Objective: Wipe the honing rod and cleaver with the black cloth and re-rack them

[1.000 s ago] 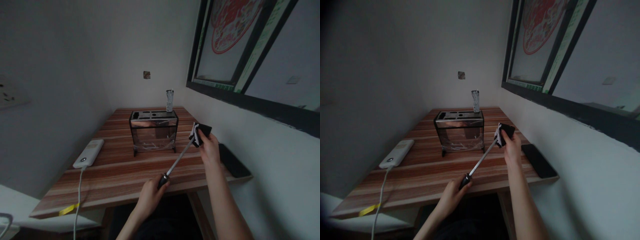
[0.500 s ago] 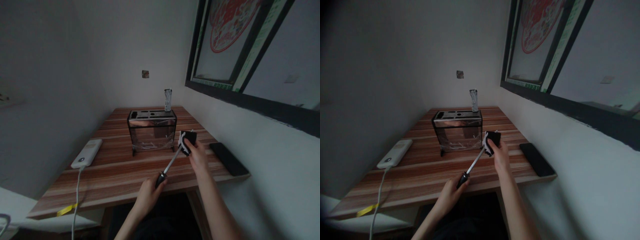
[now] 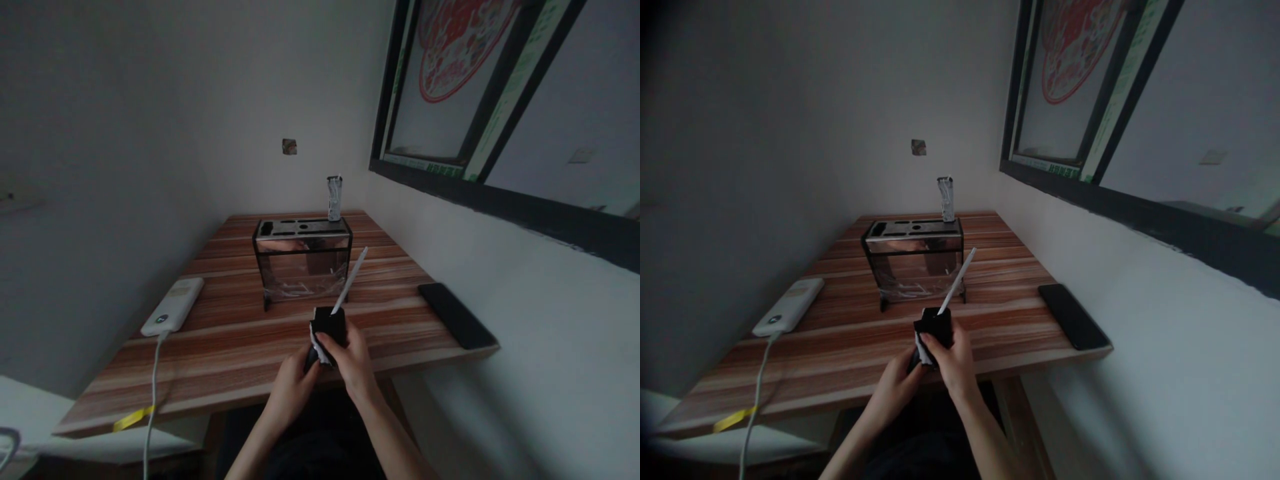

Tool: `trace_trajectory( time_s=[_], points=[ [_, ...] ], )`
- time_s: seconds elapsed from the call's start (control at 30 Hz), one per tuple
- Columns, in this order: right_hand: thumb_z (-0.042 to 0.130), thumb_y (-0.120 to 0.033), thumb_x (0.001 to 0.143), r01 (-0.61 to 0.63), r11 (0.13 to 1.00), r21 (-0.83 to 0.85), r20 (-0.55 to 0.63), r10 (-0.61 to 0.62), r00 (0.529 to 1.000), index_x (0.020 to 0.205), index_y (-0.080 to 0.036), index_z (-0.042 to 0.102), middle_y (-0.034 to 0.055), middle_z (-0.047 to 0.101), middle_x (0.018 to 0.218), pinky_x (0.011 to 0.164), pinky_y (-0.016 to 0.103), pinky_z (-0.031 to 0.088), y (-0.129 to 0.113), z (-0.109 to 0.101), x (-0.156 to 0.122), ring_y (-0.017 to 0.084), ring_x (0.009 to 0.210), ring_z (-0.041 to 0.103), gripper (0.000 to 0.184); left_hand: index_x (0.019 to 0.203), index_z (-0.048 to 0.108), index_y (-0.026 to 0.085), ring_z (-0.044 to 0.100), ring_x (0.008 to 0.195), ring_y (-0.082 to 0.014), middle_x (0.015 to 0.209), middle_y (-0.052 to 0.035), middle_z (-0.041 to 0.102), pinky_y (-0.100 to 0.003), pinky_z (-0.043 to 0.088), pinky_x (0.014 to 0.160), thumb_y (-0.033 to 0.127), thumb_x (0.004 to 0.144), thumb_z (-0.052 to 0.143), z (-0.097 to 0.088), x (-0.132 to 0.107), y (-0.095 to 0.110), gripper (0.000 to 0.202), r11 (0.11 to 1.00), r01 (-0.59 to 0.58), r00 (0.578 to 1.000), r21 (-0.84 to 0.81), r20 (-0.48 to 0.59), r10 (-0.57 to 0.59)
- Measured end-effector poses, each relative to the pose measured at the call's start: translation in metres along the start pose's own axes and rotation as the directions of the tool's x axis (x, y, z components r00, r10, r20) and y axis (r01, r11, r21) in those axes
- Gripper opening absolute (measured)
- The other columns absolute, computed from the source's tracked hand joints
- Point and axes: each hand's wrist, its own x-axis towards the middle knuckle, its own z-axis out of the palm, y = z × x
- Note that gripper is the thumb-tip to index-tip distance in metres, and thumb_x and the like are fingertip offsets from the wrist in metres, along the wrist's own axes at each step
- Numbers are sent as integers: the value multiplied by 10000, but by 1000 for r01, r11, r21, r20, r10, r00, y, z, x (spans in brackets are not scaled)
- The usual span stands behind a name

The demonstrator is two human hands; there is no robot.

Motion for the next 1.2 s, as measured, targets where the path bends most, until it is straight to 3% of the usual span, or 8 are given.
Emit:
trace_trajectory(
  time_s=[0.23, 0.67, 1.0, 1.2],
  points=[
    [761, -344, 647, -22, 999, -23, -26, 22, 999, 951, -167, 681, 67, 729, 875, 721, 325, 536, 7, -4, 3, 227, 793, 674, 361, 1009, 628, 119, 616, 813, -227, 900, -88, 703, -275, 435, 738, 249, 823, 464, -1, 0, 4, 279, 1000, -3, 1000, -1, 9, 3],
    [766, -355, 648, -12, 999, 34, -64, 14, 998, 904, -166, 695, 65, 730, 840, 687, 303, 531, 9, -18, 10, 209, 754, 674, 327, 985, 632, 152, 629, 807, -215, 882, -65, 705, -247, 416, 713, 287, 849, 480, -1, 2, 11, 245, 998, 5, 999, 70, 48, -8],
    [790, -353, 614, 17, 984, 175, -145, 9, 989, 804, -146, 695, 37, 715, 701, 441, 221, 471, -15, -37, 36, 146, 535, 621, 296, 884, 603, 178, 598, 704, -173, 745, -16, 646, -217, 368, 631, 367, 885, 455, -1, 0, 13, 240, 986, -20, 997, 165, 74, 8],
    [801, -324, 590, 73, 975, 210, -220, -26, 975, 794, -156, 700, 46, 726, 710, 458, 246, 499, -21, -51, 46, 168, 554, 650, 284, 889, 606, 198, 616, 716, -177, 758, -18, 665, -213, 372, 633, 352, 880, 469, -1, 0, 16, 206, 981, -22, 995, 193, 102, 3]
  ],
)
